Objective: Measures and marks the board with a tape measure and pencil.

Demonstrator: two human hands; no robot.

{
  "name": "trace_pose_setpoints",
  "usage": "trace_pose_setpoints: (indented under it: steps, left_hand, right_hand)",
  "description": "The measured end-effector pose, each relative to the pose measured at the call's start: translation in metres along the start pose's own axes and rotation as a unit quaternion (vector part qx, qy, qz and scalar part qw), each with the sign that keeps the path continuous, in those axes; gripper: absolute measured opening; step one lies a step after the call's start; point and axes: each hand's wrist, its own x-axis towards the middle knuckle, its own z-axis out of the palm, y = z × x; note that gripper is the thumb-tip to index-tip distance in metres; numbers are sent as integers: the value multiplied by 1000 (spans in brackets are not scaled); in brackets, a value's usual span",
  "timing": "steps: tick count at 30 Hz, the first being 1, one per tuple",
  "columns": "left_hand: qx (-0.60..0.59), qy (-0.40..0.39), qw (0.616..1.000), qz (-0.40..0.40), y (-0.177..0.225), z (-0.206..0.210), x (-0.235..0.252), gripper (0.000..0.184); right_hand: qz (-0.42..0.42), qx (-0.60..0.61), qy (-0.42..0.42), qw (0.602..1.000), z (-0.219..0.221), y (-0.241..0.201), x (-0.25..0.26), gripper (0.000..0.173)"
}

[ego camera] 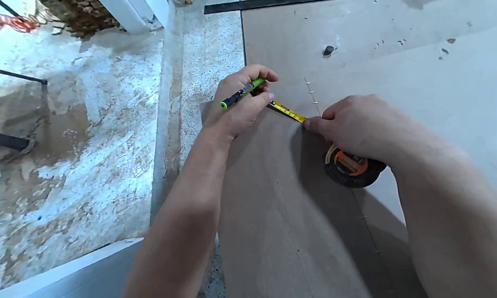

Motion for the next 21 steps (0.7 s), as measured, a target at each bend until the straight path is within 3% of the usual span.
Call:
trace_pose_setpoints:
  steps: [5, 9, 15, 21]
  left_hand:
    - [69, -17, 997, 26, 3, -1, -1, 23]
    - [72, -25, 996, 36, 2, 0, 0, 22]
    - [56, -23, 998, 17, 5, 1, -1, 22]
    - [69, -22, 997, 16, 7, 2, -1, 21]
  right_hand:
    - [-20, -9, -43, 999, -9, -6, 9, 60]
    - [-3, -6, -20, 1000, -4, -7, 11, 67]
    - [-12, -5, -41, 999, -7, -2, 12, 61]
    - [3, -15, -4, 1000, -4, -16, 6, 63]
